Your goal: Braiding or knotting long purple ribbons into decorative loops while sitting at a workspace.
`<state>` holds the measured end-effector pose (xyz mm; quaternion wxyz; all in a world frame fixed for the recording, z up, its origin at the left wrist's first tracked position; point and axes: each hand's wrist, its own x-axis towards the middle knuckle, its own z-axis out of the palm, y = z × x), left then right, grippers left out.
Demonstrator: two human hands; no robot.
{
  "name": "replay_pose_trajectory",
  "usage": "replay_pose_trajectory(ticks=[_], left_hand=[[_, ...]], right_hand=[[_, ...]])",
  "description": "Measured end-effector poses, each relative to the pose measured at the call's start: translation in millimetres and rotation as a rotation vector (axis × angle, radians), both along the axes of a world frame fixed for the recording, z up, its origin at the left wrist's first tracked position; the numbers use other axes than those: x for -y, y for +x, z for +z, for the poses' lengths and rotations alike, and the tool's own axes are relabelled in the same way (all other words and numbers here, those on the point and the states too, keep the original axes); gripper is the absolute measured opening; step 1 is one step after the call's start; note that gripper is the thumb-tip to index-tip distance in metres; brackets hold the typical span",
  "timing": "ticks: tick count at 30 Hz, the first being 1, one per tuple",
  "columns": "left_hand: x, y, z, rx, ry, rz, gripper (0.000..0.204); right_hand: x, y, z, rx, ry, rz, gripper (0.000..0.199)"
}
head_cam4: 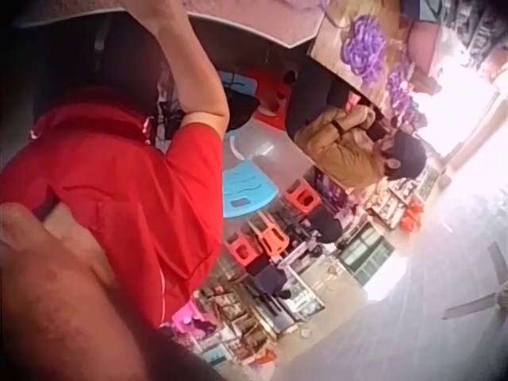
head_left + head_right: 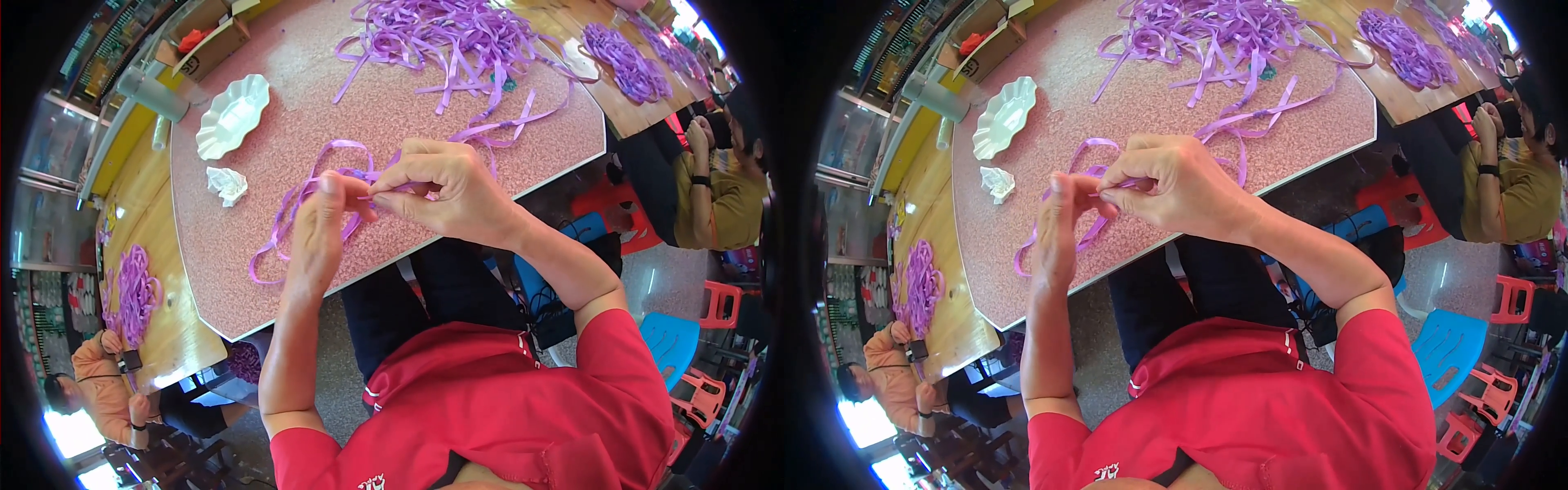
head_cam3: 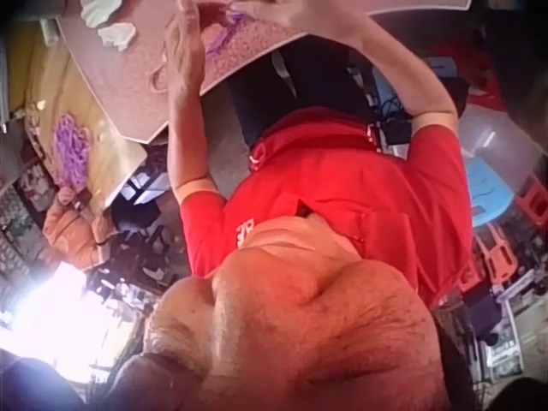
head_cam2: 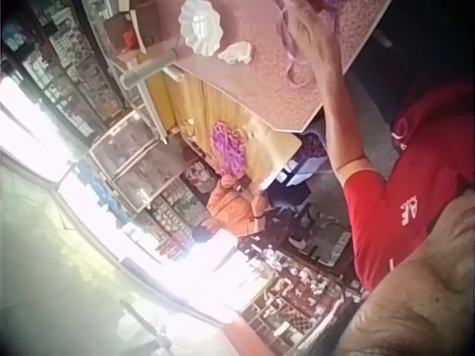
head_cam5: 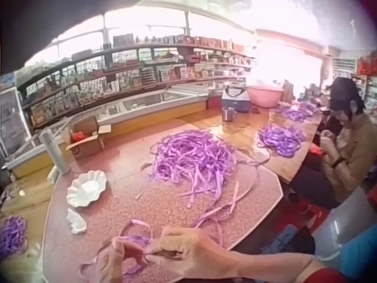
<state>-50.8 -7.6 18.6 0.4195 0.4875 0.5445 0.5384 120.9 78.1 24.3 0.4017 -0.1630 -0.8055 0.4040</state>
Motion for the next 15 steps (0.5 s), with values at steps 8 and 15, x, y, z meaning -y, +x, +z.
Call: replay_pose_trajectory(ticks=[8,15], left_hand=[[0.4,7.3,-4.5,0.006,-0.013,-0.129,0.046],[1.9,12.1,-12.8,0.087,0.066,-0.154,0.030]], right_hand=[[-1.7,7.7,-0.7,-0.018,0.024,0.004,0.015],[-1.5,16.4,-1.9,-0.035,0.035,-0.020,0.017]])
